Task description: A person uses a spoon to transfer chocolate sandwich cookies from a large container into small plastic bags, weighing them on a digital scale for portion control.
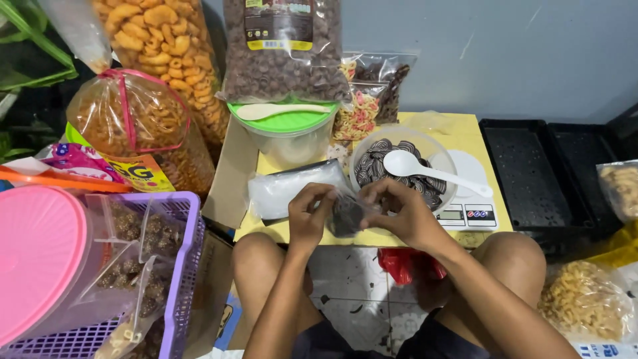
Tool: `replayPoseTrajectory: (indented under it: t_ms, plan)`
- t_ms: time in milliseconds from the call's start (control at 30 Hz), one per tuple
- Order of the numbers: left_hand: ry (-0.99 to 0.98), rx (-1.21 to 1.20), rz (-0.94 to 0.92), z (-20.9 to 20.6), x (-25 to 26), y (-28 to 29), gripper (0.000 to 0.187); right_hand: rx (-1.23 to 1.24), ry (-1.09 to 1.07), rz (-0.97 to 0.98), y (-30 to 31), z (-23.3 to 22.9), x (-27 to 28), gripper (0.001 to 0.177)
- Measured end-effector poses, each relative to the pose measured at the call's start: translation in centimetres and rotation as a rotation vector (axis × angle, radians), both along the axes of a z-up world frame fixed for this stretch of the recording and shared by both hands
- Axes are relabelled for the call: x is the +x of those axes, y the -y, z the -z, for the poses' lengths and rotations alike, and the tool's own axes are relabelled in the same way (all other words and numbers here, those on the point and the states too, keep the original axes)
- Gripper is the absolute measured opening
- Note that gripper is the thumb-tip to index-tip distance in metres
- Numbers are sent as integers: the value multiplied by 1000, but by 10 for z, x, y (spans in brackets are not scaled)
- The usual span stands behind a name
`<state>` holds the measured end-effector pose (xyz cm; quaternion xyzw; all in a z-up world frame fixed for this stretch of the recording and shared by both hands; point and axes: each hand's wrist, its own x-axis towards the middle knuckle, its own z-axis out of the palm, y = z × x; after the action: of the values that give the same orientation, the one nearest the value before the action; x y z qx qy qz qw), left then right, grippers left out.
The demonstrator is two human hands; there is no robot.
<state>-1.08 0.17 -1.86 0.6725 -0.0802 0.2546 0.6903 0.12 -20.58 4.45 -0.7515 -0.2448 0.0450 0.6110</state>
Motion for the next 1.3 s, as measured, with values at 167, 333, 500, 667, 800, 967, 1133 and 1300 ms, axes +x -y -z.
replayPoseTrajectory:
  t_ms: [167, 333, 500, 667, 800, 967, 1133, 1300]
  plan:
    - [14, 0, -79, 1, 2, 6, 14, -19, 25, -30, -5, 6, 0, 51]
    - [-31, -146, -99, 28, 22, 18, 18, -27, 202, -66, -23, 51, 11, 29]
    - [-306, -360, -537, -28, -10, -13, 11, -304, 359, -52, -45, 187, -77, 41]
    - [-255, -747, -316, 39, -67, -21, 22, -576, -517, 415, 51, 432, -96, 28]
    - [-644, -853, -558, 135, -87, 33, 46, -776, -696, 248, 90, 522, -45, 21]
    - [-943, -916, -666, 278, -80, 50, 25, -1257, -392, -105, 95, 608, -58, 26]
    - [-699, -1500, -658, 444, -110, 67, 10, -525, -1417, 109, 80, 666, -108, 47]
    - [-1662, 1166, 306, 519, -154, 88, 43, -218, -1199, -31, 39, 526, -140, 57]
